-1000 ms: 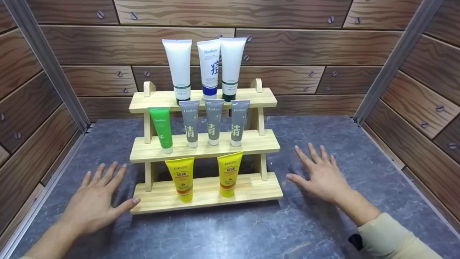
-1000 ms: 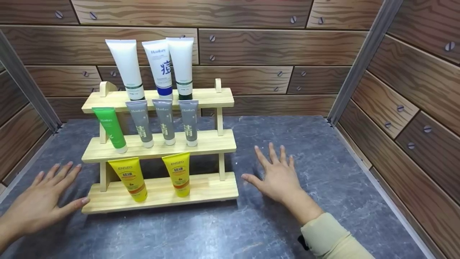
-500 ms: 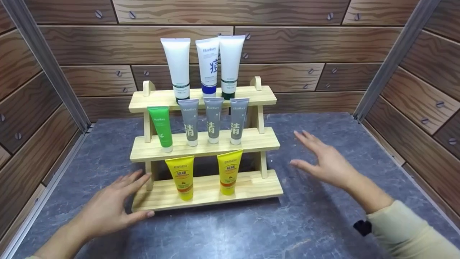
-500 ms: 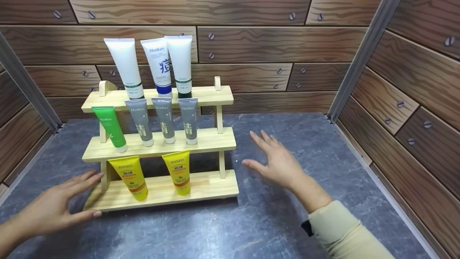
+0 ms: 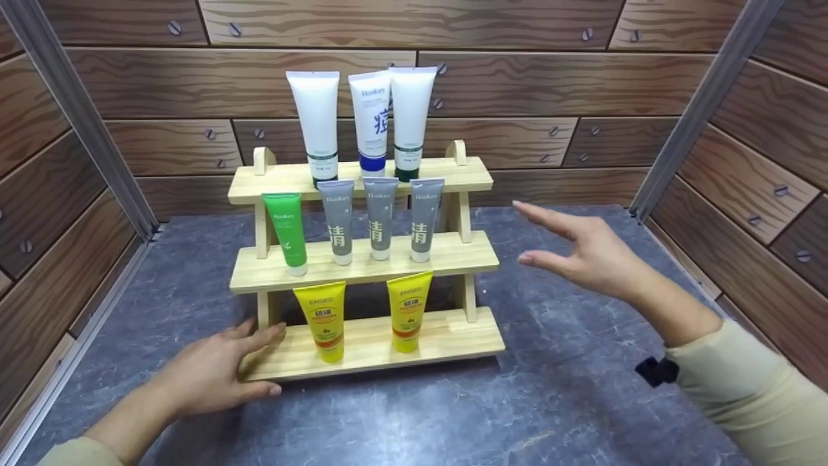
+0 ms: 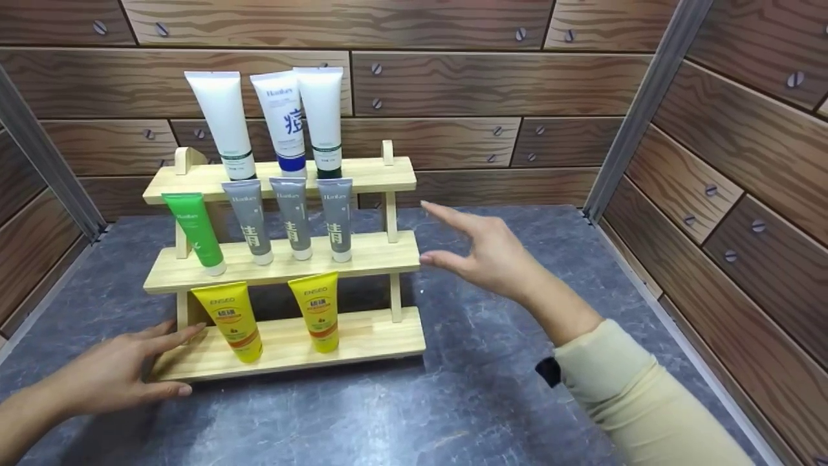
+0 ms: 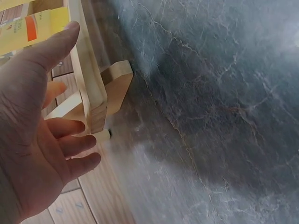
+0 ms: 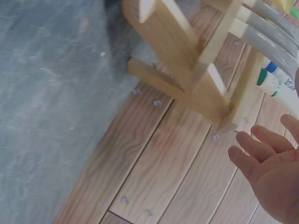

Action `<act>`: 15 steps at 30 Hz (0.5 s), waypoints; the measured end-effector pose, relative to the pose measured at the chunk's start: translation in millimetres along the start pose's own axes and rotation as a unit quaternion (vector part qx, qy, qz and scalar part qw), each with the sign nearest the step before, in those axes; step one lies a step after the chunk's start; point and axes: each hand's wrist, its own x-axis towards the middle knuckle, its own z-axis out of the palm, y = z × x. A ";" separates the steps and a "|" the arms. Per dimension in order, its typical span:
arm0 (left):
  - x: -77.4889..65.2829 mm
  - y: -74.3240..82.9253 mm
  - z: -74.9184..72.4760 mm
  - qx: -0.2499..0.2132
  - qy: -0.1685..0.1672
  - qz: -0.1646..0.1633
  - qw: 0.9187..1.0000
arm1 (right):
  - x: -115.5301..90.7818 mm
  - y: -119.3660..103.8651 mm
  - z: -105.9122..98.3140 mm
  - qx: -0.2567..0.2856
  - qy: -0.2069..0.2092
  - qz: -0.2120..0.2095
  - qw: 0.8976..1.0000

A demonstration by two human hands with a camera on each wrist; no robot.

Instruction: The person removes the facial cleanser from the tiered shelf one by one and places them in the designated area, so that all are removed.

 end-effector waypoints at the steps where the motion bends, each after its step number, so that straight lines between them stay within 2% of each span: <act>1: 0.9 -0.3 0.5 -0.001 -0.004 -0.001 1.000 | 3.9 -2.4 -1.5 0.013 -0.003 -0.001 1.000; 6: 6.9 -1.3 2.0 -0.004 -0.020 0.002 1.000 | 28.9 -15.1 -12.3 0.075 -0.013 0.005 0.997; 12: 13.8 -1.3 1.1 -0.003 -0.036 0.020 0.999 | 65.5 -26.0 -27.8 0.166 -0.009 0.029 0.986; 15: 14.9 -0.6 -0.7 0.000 -0.045 0.030 0.999 | 83.6 -28.7 -32.2 0.189 -0.004 0.027 0.982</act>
